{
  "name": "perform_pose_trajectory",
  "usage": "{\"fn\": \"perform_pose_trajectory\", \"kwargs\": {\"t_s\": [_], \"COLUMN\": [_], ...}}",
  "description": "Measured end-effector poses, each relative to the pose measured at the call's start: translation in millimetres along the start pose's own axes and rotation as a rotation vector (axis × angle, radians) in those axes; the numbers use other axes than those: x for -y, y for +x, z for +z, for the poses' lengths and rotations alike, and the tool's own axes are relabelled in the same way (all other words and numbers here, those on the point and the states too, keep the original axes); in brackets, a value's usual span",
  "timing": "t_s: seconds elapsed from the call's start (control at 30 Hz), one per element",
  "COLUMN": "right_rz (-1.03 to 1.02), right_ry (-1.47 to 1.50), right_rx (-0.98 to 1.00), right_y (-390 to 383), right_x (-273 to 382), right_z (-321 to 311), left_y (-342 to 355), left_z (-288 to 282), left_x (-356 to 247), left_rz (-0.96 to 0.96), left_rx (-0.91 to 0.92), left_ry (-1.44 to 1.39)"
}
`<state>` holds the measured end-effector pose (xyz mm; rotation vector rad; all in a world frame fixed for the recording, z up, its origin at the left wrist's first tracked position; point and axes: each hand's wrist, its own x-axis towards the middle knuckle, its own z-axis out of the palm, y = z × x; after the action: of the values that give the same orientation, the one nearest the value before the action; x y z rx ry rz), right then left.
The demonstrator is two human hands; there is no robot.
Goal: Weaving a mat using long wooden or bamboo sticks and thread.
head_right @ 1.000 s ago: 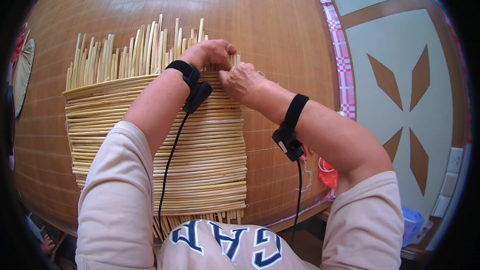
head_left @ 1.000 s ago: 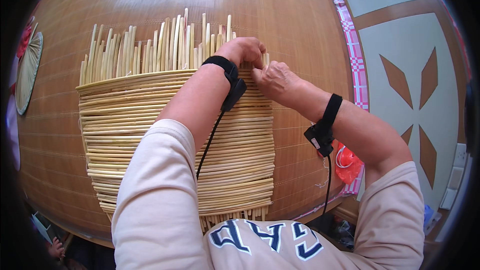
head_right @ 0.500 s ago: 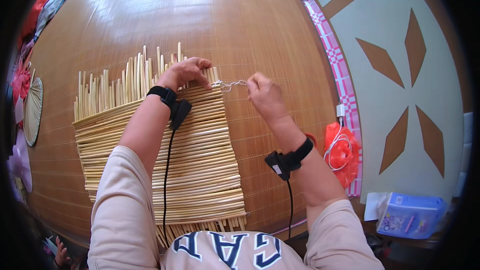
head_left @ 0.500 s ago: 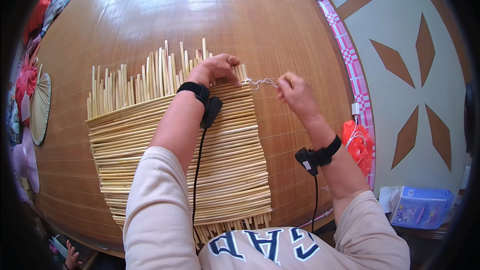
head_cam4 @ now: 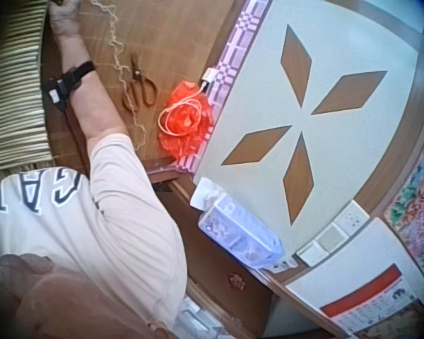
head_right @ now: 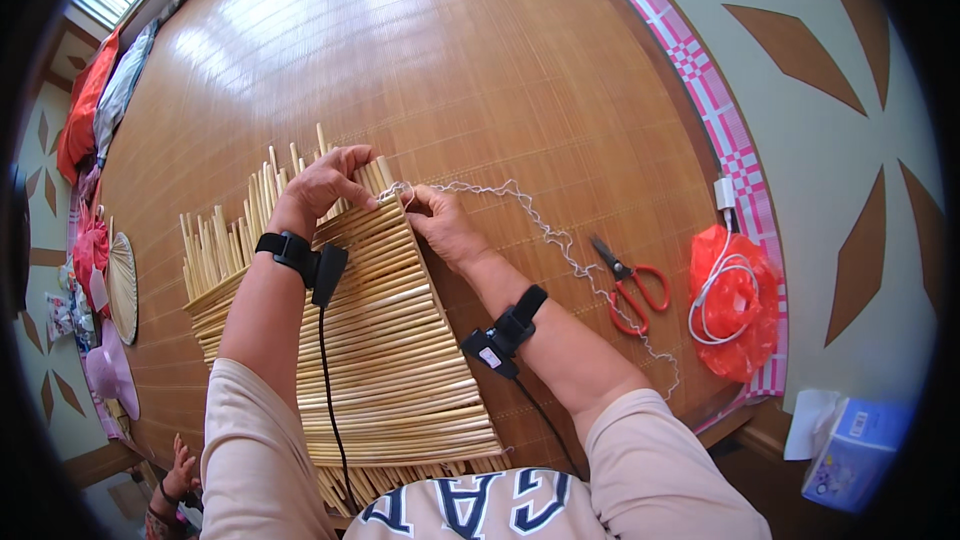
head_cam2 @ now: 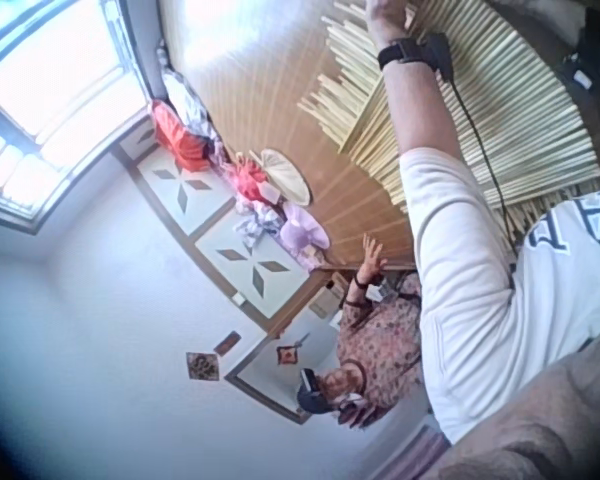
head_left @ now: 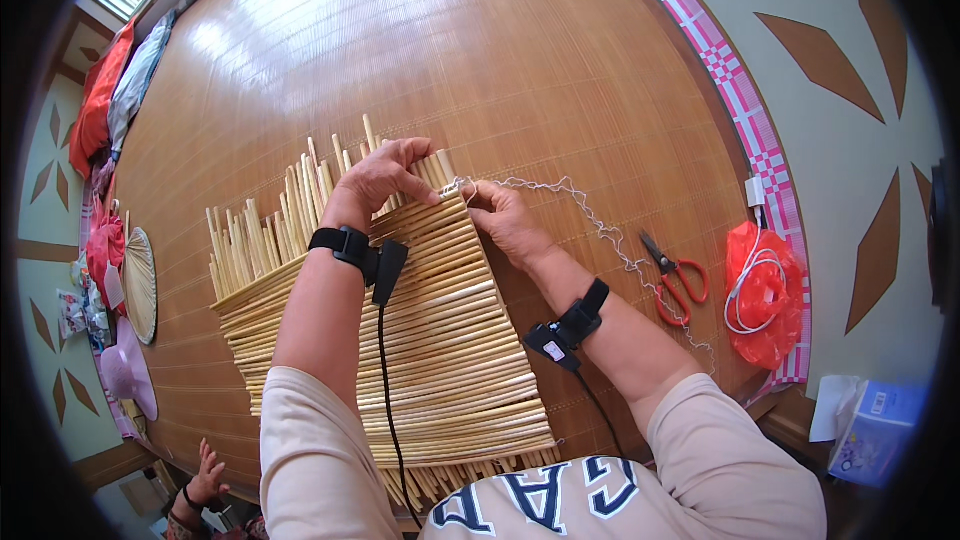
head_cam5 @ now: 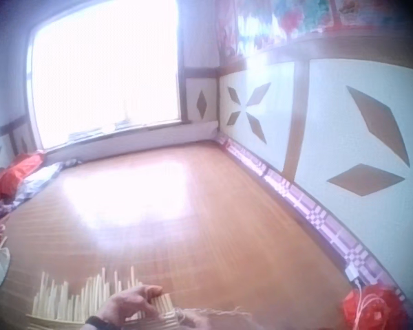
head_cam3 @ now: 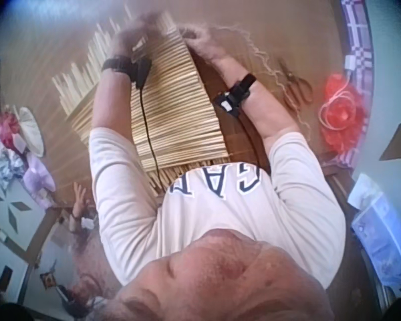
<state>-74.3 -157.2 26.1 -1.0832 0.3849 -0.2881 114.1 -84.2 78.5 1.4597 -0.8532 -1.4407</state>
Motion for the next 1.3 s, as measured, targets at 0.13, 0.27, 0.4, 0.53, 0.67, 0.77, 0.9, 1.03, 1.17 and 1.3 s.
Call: {"fn": "perform_pose_trajectory", "kwargs": {"t_s": [0.13,0.27,0.4,0.53,0.67,0.77,0.9,1.03,1.17,1.3], "right_rz": [-0.313,-0.425,-0.417,-0.366,-0.351,-0.331,-0.419,-0.389,-0.416,-0.467], "right_ry": [-0.267,-0.446,-0.369,-0.263,-0.211,-0.208,-0.273,-0.264,-0.298,-0.399], "right_rx": [0.051,0.114,0.106,0.073,-0.001,-0.008,-0.051,-0.026,-0.027,-0.028], "right_y": [15.4,24.8,31.0,25.3,24.2,25.5,27.0,25.5,21.6,18.8], "right_x": [1.4,4.1,-0.7,-2.7,-5.3,-8.7,-13.0,-10.7,-1.5,2.5], "right_z": [-0.6,-9.4,-8.6,-2.8,-2.4,-1.2,-3.9,-3.4,-1.8,-3.5], "left_y": [-6.4,-6.6,-8.1,-10.1,-8.8,-10.1,-6.8,-8.3,-8.9,-7.5], "left_z": [-4.9,-4.0,-2.0,0.0,4.6,1.6,-2.0,0.4,1.7,0.4], "left_x": [0.0,-4.5,-8.4,-5.0,-7.3,-5.0,0.4,-2.2,-2.7,-0.7], "left_rz": [-0.019,0.005,0.034,0.038,0.037,0.053,0.055,0.046,0.049,0.065], "left_rx": [-0.011,0.021,0.040,0.024,0.026,0.045,0.042,0.043,0.020,0.047], "left_ry": [-0.041,-0.081,-0.095,-0.133,-0.214,-0.231,-0.229,-0.218,-0.179,-0.162]}}
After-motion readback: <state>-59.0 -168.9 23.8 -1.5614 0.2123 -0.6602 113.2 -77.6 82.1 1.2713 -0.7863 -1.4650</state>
